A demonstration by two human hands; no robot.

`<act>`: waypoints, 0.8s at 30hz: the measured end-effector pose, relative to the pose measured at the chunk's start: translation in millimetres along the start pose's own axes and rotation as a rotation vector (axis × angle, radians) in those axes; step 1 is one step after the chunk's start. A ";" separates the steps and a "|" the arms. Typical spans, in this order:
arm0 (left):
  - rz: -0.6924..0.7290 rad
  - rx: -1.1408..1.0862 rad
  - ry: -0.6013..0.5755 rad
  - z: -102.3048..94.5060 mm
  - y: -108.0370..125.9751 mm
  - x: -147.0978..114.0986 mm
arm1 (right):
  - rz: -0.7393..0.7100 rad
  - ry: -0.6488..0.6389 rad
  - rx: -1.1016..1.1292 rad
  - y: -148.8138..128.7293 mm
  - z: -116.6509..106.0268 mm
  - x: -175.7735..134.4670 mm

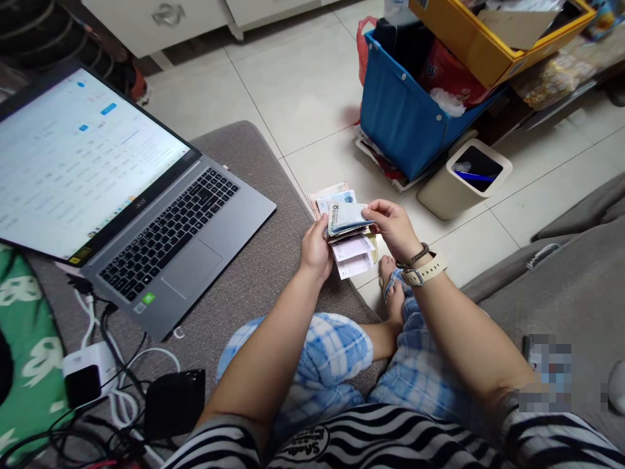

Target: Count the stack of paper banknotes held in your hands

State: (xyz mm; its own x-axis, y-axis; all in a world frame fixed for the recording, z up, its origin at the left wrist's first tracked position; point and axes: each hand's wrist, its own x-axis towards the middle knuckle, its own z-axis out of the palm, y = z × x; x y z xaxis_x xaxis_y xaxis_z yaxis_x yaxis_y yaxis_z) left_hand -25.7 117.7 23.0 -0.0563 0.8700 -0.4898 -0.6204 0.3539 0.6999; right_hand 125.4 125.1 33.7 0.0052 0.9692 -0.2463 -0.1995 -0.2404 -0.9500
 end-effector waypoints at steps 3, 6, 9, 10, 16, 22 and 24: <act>0.011 -0.005 0.006 0.5 0.1 0.9 | 0.004 -0.008 0.005 -0.2 0.1 -0.2; 0.011 -0.015 0.013 1.1 0.3 1.2 | -0.002 -0.006 0.015 -0.5 0.4 -0.2; 0.020 -0.013 0.024 0.4 -0.4 1.8 | -0.021 -0.001 0.022 -0.7 0.6 -0.1; 0.020 -0.012 0.023 -0.2 -0.7 2.2 | -0.023 -0.004 0.022 -0.7 0.6 -0.1; 0.007 -0.008 -0.004 -1.0 -2.2 3.5 | -0.007 -0.065 0.009 -0.8 0.5 -1.7; 0.014 0.032 -0.009 0.0 -1.5 1.0 | -0.005 0.003 -0.005 -1.8 1.0 -2.9; 0.014 0.039 -0.034 -0.3 -0.7 -0.2 | 0.002 0.044 -0.004 -2.1 0.9 -2.8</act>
State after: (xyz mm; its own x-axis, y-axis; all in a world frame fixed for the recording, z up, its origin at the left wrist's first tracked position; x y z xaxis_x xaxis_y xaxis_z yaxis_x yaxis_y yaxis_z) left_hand -25.5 117.2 22.5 -0.0375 0.8859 -0.4623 -0.5887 0.3542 0.7266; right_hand 124.9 122.9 36.6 0.0475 0.9653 -0.2568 -0.1955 -0.2431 -0.9501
